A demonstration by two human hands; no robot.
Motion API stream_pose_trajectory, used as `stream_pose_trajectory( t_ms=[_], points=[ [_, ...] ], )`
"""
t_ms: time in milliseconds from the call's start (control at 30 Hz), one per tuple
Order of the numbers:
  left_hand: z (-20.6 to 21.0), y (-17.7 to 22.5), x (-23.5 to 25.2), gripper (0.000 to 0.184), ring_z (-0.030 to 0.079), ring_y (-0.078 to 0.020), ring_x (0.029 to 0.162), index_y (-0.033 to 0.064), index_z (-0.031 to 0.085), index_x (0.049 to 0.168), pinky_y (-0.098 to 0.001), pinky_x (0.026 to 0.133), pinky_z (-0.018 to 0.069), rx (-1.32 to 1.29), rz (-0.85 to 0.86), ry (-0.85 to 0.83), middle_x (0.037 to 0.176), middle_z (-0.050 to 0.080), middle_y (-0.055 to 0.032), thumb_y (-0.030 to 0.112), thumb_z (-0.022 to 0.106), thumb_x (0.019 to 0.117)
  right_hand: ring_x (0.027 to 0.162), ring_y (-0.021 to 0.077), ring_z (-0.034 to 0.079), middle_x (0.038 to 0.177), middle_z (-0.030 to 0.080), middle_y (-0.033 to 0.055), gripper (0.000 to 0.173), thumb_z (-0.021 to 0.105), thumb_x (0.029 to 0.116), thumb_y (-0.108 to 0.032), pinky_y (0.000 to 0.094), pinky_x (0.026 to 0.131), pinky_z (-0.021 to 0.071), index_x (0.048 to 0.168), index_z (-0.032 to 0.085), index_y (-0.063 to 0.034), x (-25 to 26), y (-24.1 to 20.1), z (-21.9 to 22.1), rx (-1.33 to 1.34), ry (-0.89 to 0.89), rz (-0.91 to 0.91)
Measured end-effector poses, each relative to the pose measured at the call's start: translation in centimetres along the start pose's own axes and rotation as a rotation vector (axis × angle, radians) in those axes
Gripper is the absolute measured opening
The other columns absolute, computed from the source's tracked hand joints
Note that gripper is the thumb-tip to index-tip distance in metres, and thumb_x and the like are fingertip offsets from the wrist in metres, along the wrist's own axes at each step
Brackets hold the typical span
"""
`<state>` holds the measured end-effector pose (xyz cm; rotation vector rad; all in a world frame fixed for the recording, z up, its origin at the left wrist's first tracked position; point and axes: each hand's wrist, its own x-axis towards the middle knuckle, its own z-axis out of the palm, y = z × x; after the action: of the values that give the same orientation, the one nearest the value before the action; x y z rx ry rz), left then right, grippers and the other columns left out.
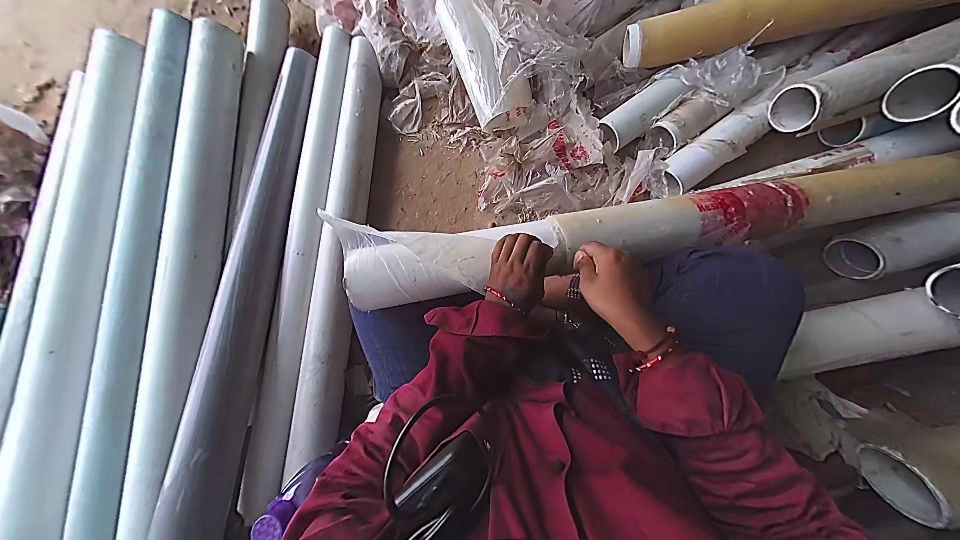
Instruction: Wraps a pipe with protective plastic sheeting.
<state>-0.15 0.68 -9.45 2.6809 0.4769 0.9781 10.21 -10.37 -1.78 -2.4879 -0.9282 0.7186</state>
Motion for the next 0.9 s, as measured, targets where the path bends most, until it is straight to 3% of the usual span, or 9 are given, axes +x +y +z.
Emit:
stream_pose_trajectory(
  t_ms=[100,167,233,300,367,467,567,700,900],
  points=[
    [-1.6,1.5,1.0,0.013,0.071,-0.0395,0.093,-0.0026,0.072,0.093,-0.0527,0.087,0.0539,0.040,-0.138,-0.183,0.092,0.072,-0.0203,0.009,0.068,0.0880,0.080,0.0370,0.067,0.080,0.067,0.0180,0.027,0.050,0.1082,-0.015,0.0549,0.068,0.0489,0.098,0.071,-0.0021,1.3,0.2,-0.8,0.025,0.037,-0.047],
    [-2.7,2.8,3.3,0.037,0.070,-0.0427,0.095,-0.0056,0.068,0.109,-0.0552,0.083,0.0523,0.088,-0.264,-0.392,0.095,0.072,-0.0235,0.028,0.070,0.0932,0.081,0.0370,0.067,0.082,0.067,0.0188,0.028,0.049,0.1093,-0.016,0.0554,0.070,0.0494,0.101,0.070,-0.0011,2.3,0.0,-0.7,0.072,0.031,-0.038],
    [-3.4,4.0,5.8,0.051,0.065,-0.0448,0.109,-0.0041,0.063,0.124,-0.0561,0.086,0.0486,0.148,-0.432,-0.664,0.114,0.067,-0.0279,0.040,0.066,0.0978,0.080,0.0364,0.065,0.083,0.066,0.0199,0.029,0.047,0.1102,-0.017,0.0554,0.070,0.0492,0.105,0.069,0.0010,2.7,0.2,0.1,0.159,0.050,-0.035],
    [-3.3,4.6,6.9,0.047,0.058,-0.0467,0.118,0.0006,0.064,0.129,-0.0568,0.087,0.0480,0.202,-0.499,-0.803,0.141,0.052,-0.0283,0.039,0.061,0.1024,0.075,0.0340,0.062,0.081,0.063,0.0189,0.030,0.047,0.1109,-0.019,0.0535,0.068,0.0483,0.107,0.067,0.0017,2.9,0.8,1.2,0.262,0.065,-0.032],
    [-3.3,4.6,7.0,0.042,0.054,-0.0472,0.122,0.0007,0.065,0.126,-0.0578,0.086,0.0470,0.236,-0.472,-0.848,0.149,0.047,-0.0258,0.036,0.055,0.1064,0.059,0.0233,0.052,0.070,0.056,0.0111,0.030,0.045,0.1115,-0.020,0.0420,0.056,0.0425,0.105,0.067,-0.0008,3.2,1.7,2.0,0.420,0.083,-0.025],
    [-2.7,4.0,6.3,0.032,0.060,-0.0417,0.112,-0.0008,0.068,0.115,-0.0536,0.079,0.0456,0.299,-0.369,-0.816,0.118,0.063,-0.0238,0.024,0.051,0.1069,0.041,0.0046,0.035,0.057,0.043,-0.0018,0.031,0.040,0.1126,-0.022,0.0195,0.039,0.0312,0.107,0.064,-0.0027,3.3,2.9,2.7,0.742,0.074,-0.006],
    [-2.2,3.2,5.4,0.023,0.064,-0.0389,0.105,-0.0011,0.071,0.106,-0.0522,0.076,0.0452,0.291,-0.265,-0.704,0.106,0.067,-0.0213,0.013,0.053,0.1029,0.038,0.0024,0.034,0.054,0.041,-0.0034,0.032,0.039,0.1128,-0.023,0.0170,0.037,0.0291,0.106,0.063,-0.0032,3.3,3.3,2.9,0.838,0.065,-0.007],
    [-1.1,1.5,3.2,0.010,0.067,-0.0369,0.089,-0.0008,0.070,0.084,-0.0491,0.067,0.0462,0.280,-0.040,-0.418,0.087,0.067,-0.0176,0.004,0.064,0.0904,0.051,0.0140,0.046,0.062,0.051,0.0044,0.028,0.046,0.1104,-0.016,0.0322,0.052,0.0410,0.102,0.066,0.0006,3.4,2.8,2.7,0.485,0.106,-0.098],
    [0.2,-0.2,0.7,0.011,0.070,-0.0360,0.087,0.0011,0.066,0.072,-0.0500,0.078,0.0529,0.185,0.106,-0.078,0.086,0.069,-0.0177,0.003,0.075,0.0768,0.078,0.0373,0.068,0.077,0.067,0.0177,0.026,0.050,0.1082,-0.017,0.0547,0.067,0.0500,0.101,0.069,-0.0019,2.3,0.5,1.2,0.041,0.032,-0.148]
  ],
)
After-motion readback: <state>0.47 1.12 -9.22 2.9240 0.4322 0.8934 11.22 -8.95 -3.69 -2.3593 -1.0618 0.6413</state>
